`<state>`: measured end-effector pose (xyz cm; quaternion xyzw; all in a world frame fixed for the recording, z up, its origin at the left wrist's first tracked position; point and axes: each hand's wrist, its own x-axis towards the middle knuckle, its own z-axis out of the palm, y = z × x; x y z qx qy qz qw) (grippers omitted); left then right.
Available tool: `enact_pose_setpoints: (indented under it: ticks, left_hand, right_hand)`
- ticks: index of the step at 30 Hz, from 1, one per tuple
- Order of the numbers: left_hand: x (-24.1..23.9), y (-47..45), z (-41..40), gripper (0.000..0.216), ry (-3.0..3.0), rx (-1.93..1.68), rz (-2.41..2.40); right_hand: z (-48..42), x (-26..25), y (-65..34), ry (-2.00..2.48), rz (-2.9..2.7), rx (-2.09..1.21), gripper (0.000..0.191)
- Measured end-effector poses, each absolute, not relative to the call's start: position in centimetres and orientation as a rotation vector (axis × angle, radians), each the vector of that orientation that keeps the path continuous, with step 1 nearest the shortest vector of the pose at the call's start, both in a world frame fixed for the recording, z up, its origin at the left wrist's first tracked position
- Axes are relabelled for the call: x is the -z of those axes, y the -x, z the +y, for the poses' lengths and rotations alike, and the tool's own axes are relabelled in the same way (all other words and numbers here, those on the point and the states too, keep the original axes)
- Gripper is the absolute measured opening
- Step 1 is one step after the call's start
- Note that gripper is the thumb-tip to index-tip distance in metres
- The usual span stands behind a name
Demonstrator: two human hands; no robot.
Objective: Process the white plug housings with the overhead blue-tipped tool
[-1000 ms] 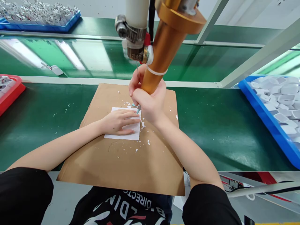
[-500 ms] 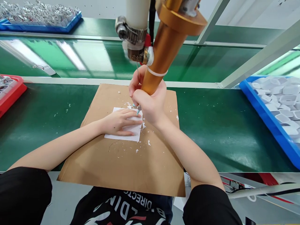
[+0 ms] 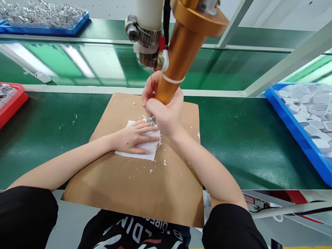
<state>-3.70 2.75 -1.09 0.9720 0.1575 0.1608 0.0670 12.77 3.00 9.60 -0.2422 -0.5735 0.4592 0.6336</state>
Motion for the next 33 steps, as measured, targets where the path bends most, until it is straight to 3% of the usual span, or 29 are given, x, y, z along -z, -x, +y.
enact_pose_setpoints:
  ticks: [12, 33]
  left_hand:
    - [0.94, 3.43, 3.0, 0.041, -2.917, -0.582, 0.376]
    - [0.74, 3.27, 2.85, 0.06, -2.923, -0.319, 0.501]
  right_hand:
    - [2.98, -9.84, -12.67, 0.494, -1.305, -1.05, 0.02]
    - [2.99, -9.99, -12.6, 0.48, -1.279, -1.081, 0.023]
